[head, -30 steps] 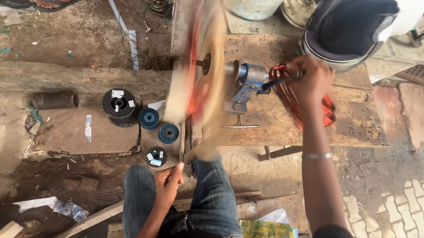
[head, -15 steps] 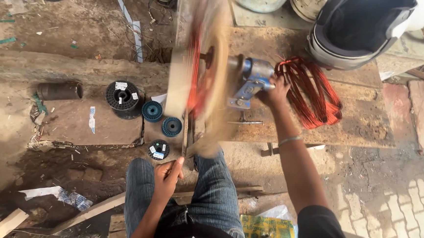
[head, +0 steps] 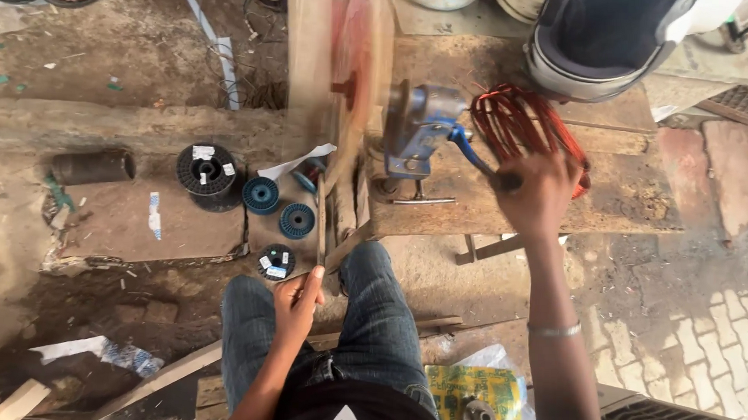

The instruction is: Winding copper wire onto a spool or coil using a hand-cranked machine.

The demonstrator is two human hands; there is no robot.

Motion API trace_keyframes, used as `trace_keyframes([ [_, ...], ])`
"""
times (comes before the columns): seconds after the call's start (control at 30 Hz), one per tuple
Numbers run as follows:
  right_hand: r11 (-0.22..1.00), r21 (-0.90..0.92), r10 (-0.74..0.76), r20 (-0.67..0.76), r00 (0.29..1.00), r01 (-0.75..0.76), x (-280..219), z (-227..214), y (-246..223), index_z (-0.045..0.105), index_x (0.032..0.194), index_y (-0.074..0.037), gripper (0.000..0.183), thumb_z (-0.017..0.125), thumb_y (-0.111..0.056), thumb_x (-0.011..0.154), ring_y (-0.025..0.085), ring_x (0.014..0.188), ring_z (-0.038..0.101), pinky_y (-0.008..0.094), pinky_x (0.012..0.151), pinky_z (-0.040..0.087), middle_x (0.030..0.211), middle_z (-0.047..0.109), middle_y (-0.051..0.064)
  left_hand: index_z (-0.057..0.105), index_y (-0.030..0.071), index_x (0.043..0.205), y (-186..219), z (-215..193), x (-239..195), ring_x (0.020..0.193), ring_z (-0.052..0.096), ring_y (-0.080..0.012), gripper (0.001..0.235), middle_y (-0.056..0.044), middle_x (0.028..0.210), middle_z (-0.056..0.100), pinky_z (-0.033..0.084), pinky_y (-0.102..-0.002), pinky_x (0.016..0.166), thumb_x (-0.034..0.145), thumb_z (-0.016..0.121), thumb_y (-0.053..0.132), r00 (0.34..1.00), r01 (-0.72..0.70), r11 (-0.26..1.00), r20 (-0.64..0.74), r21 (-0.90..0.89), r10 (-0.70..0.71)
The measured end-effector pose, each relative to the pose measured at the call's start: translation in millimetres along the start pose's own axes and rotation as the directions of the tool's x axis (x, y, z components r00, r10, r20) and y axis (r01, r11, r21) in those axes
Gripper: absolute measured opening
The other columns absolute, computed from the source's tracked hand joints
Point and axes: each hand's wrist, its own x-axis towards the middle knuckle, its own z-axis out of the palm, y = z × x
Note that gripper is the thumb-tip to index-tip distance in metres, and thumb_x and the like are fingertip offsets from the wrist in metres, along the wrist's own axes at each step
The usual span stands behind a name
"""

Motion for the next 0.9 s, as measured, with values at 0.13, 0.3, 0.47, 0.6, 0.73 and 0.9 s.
trace_keyframes([
  [0.13, 0.996, -0.079, -0.052, -0.044, 0.998, 0.048, 62.8, 12.2, 18.1, 0.074, 0.084, -0.018, 0.015, 0.086, -0.021, 0.092, 0.017, 0.091, 0.056, 0.037, 0.093, 0.036, 0.084, 0.065, -0.003, 0.059, 0.007, 0.054, -9.3, 0.0, -4.9, 0.038, 0.037, -0.0045, 0.053, 0.002, 0.046, 0.050, 0.026, -0.027, 0.040, 0.101, 0.062, 0.031, 0.999, 0.049, 0.999, 0.005, -0.015, -0.048],
  [0.3, 0.996, -0.001, 0.093, -0.047, 0.995, -0.093, 128.0, 58.0, 27.6, 0.072, 0.089, -0.017, 0.022, 0.089, -0.030, 0.092, 0.021, 0.088, 0.058, 0.043, 0.088, 0.035, 0.084, 0.073, -0.005, 0.052, 0.006, 0.051, -26.1, -1.9, -5.0, 0.037, 0.030, -0.0061, 0.056, 0.000, 0.043, 0.045, 0.022, -0.028, 0.041, 0.101, 0.062, 0.028, 1.000, 0.030, 0.999, -0.006, 0.018, -0.030],
  [0.47, 0.953, -0.207, 0.240, 0.063, 0.969, -0.223, 111.9, 194.5, 83.2, 0.069, 0.112, -0.022, 0.031, 0.080, -0.013, 0.084, 0.034, 0.110, 0.060, 0.064, 0.091, 0.040, 0.110, 0.072, 0.006, 0.054, 0.006, 0.053, -24.3, -1.5, 0.6, 0.038, 0.035, -0.0052, 0.053, 0.000, 0.046, 0.050, 0.026, -0.028, 0.040, 0.101, 0.062, 0.026, 1.000, 0.026, 1.000, -0.003, -0.008, -0.026],
  [0.6, 0.948, -0.272, 0.272, 0.434, 0.859, -0.163, 75.4, 222.3, 63.9, 0.054, 0.134, -0.036, 0.070, 0.083, -0.011, 0.075, 0.042, 0.135, 0.044, 0.071, 0.104, 0.033, 0.143, 0.056, 0.010, 0.054, 0.007, 0.053, -19.5, -1.1, 1.6, 0.039, 0.035, -0.0045, 0.053, 0.001, 0.045, 0.049, 0.027, -0.028, 0.040, 0.101, 0.061, 0.025, 0.999, 0.053, 0.998, -0.011, -0.020, -0.053],
  [0.73, 0.950, -0.039, 0.294, 0.446, 0.845, -0.310, 13.3, 222.0, 47.6, 0.048, 0.141, -0.012, 0.094, 0.092, -0.048, 0.066, 0.042, 0.138, 0.038, 0.080, 0.104, 0.022, 0.136, 0.056, 0.016, 0.053, 0.006, 0.050, -16.0, -1.6, 1.5, 0.037, 0.031, -0.0054, 0.055, 0.001, 0.042, 0.046, 0.021, -0.028, 0.040, 0.100, 0.063, 0.026, 0.999, 0.033, 0.999, -0.016, 0.005, -0.032],
  [0.9, 0.956, -0.133, 0.292, 0.538, 0.791, -0.262, -32.2, 124.2, -9.8, 0.077, 0.101, -0.020, 0.032, 0.071, -0.052, 0.101, 0.035, 0.130, 0.053, 0.074, 0.111, 0.026, 0.121, 0.072, 0.003, 0.051, 0.007, 0.051, -12.0, -0.5, 3.0, 0.038, 0.032, -0.0044, 0.056, 0.002, 0.044, 0.044, 0.022, -0.028, 0.041, 0.101, 0.060, 0.029, 0.999, 0.036, 0.999, -0.018, 0.008, -0.036],
])
